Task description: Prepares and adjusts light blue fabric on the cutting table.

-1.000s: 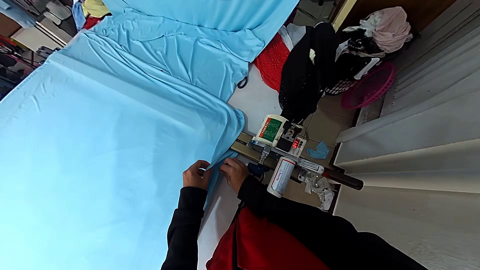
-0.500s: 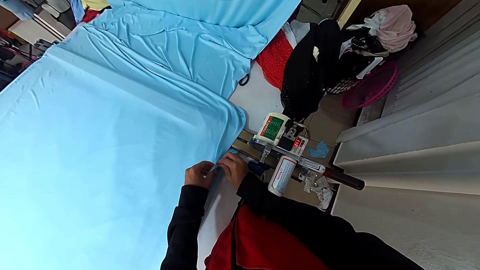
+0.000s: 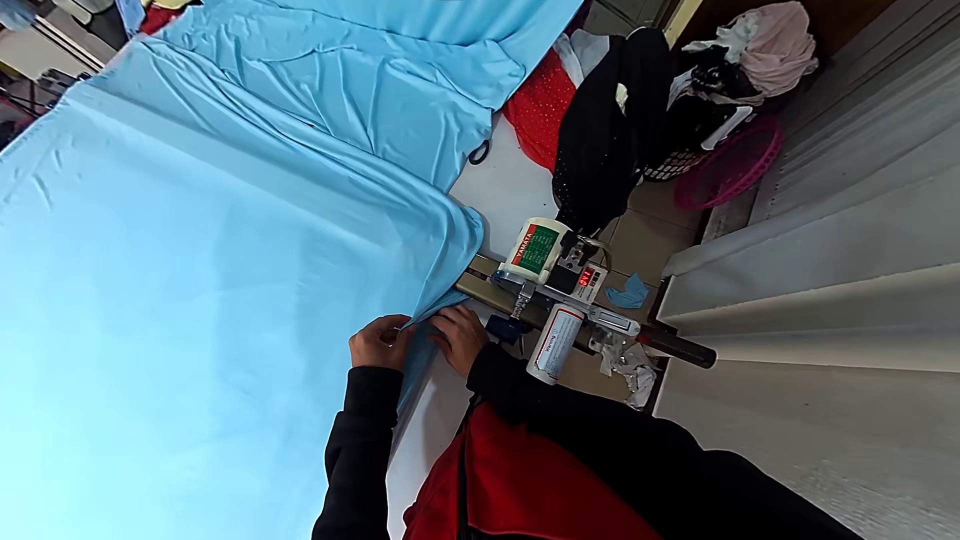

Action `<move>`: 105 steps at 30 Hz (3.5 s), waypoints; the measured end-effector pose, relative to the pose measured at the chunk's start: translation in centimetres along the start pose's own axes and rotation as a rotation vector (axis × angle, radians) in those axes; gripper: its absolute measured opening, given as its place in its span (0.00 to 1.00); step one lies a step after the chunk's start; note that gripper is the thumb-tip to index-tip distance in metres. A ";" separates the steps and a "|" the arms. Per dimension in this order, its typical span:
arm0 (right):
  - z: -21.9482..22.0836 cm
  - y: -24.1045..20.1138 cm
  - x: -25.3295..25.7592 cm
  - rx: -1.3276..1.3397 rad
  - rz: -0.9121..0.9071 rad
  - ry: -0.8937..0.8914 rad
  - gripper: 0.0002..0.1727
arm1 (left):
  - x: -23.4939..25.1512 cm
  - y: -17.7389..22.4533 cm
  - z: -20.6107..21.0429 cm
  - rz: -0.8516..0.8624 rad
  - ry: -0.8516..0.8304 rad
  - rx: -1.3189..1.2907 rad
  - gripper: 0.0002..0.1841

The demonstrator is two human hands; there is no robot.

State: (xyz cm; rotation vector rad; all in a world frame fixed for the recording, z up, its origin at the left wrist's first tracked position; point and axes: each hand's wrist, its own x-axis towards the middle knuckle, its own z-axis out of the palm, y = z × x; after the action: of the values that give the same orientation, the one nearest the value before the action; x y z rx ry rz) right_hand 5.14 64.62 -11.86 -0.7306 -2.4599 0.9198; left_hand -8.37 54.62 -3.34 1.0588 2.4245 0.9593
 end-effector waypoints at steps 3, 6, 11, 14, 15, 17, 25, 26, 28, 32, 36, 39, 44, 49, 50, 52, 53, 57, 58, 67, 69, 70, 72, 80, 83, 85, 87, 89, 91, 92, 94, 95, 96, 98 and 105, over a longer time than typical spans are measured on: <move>-0.3 -0.3 -0.1 0.208 0.163 0.038 0.18 | 0.0 0.0 -0.3 -0.100 -0.036 -0.072 0.07; -0.7 -1.2 0.5 0.729 0.582 -0.009 0.21 | 0.0 0.0 -0.3 -0.173 -0.065 -0.152 0.06; -1.2 -2.6 1.3 1.317 1.014 -0.020 0.13 | 0.1 -0.1 0.1 -0.260 -0.103 -0.257 0.06; -1.3 -2.8 1.5 1.355 1.058 -0.001 0.10 | 0.1 0.0 0.2 -0.280 -0.100 -0.291 0.06; -1.3 -2.9 1.5 1.364 1.069 0.009 0.09 | 0.1 0.0 0.2 -0.282 -0.101 -0.299 0.05; -1.3 -3.0 1.6 1.375 1.090 0.037 0.08 | 0.1 -0.1 0.2 -0.282 -0.108 -0.316 0.06; -1.5 -3.2 1.5 1.413 1.051 0.084 0.09 | 0.0 -0.4 0.1 -0.224 -0.133 -0.337 0.08; -1.5 -3.2 1.5 1.422 1.047 0.088 0.09 | 0.0 -0.6 0.1 -0.213 -0.130 -0.342 0.08; -1.2 -3.1 1.3 1.383 1.031 0.099 0.10 | 0.2 -1.1 0.1 -0.181 -0.130 -0.345 0.08; -1.4 -2.0 0.4 0.777 0.805 -0.037 0.15 | 0.3 -1.5 0.1 -0.153 -0.124 -0.320 0.09; -2.5 -2.7 -0.4 0.120 0.512 -0.312 0.18 | 0.3 -1.0 0.1 -0.124 -0.127 -0.232 0.09; -1.5 -3.5 -0.5 -0.051 0.211 -0.295 0.18 | 0.0 -0.2 0.2 -0.094 -0.125 -0.134 0.09; -1.8 -4.5 1.9 -0.194 0.150 -0.496 0.12 | -0.4 0.7 0.3 -0.020 -0.081 -0.024 0.10; -1.5 -5.4 3.7 -0.243 0.327 -0.602 0.18 | -0.8 0.7 1.1 0.065 -0.077 0.020 0.09; -1.5 -5.7 4.0 -0.208 0.384 -0.591 0.18 | -0.9 0.6 1.1 0.086 -0.074 0.020 0.09; -1.8 -6.2 4.6 -0.176 0.459 -0.584 0.18 | -0.9 0.5 1.2 0.105 -0.064 0.010 0.09; -2.0 -6.5 4.8 -0.178 0.473 -0.590 0.17 | -0.9 0.5 1.1 0.104 -0.058 0.005 0.10; -3.8 -8.0 2.9 -0.297 0.317 -0.640 0.13 | -0.8 0.6 0.5 0.073 -0.060 -0.028 0.17; -4.3 -8.2 1.7 -0.319 0.273 -0.650 0.14 | -0.7 0.5 0.4 0.053 -0.086 -0.040 0.19; -9.6 -3.9 -8.3 0.065 0.185 -0.838 0.29 | -1.1 -1.8 4.7 -0.076 -0.283 0.025 0.13; -10.7 -3.2 -9.7 0.163 0.155 -0.856 0.31 | -0.9 -1.0 4.6 -0.051 -0.272 0.052 0.14; -11.1 -3.1 -10.2 0.191 0.151 -0.861 0.32 | -0.6 -0.6 4.5 -0.044 -0.272 0.067 0.15; -11.8 -3.0 -10.6 0.223 0.163 -0.859 0.34 | -0.1 0.3 4.3 -0.054 -0.296 0.114 0.18; -14.5 -2.9 -11.7 0.349 0.093 -0.686 0.36 | 1.9 1.4 4.2 -0.082 -0.535 0.257 0.27; -15.1 -2.7 -11.7 0.362 0.050 -0.696 0.35 | 2.4 2.7 3.8 -0.091 -0.610 0.297 0.22; -15.3 -2.3 -11.6 0.354 0.043 -0.708 0.36 | 2.2 3.6 3.1 -0.092 -0.581 0.294 0.21; -15.4 -1.7 -11.4 0.350 0.035 -0.717 0.35 | 1.6 3.4 3.0 -0.057 -0.429 0.224 0.22; -15.5 -1.3 -11.0 0.343 0.027 -0.721 0.35 | 1.3 2.3 3.9 -0.027 -0.315 0.155 0.22; -15.6 -1.1 -10.7 0.332 0.013 -0.742 0.35 | 1.5 1.7 5.0 -0.066 -0.402 0.178 0.23; -15.6 -0.9 -10.5 0.327 -0.003 -0.752 0.35 | 1.7 1.7 5.2 -0.085 -0.471 0.218 0.24; -15.6 -0.6 -10.0 0.317 -0.034 -0.769 0.35 | 2.2 2.2 5.2 -0.090 -0.503 0.258 0.25; -15.7 -0.4 -9.9 0.314 -0.047 -0.778 0.35 | 2.5 2.7 4.9 -0.083 -0.481 0.254 0.26; -15.7 -0.2 -9.7 0.314 -0.051 -0.788 0.36 | 2.8 3.1 4.7 -0.069 -0.445 0.243 0.27; -15.8 0.2 -9.5 0.313 -0.055 -0.805 0.35 | 3.7 3.7 4.9 -0.025 -0.393 0.214 0.27; -16.6 0.3 -9.2 0.280 -0.056 -0.857 0.35 | 8.9 5.4 8.4 0.094 -0.515 0.318 0.31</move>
State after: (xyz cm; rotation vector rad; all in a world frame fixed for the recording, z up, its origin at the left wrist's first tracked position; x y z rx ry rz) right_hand 21.35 67.20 -2.23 -0.1633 -2.9025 1.7898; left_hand -7.12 67.70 -5.91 1.3396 2.1386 0.2682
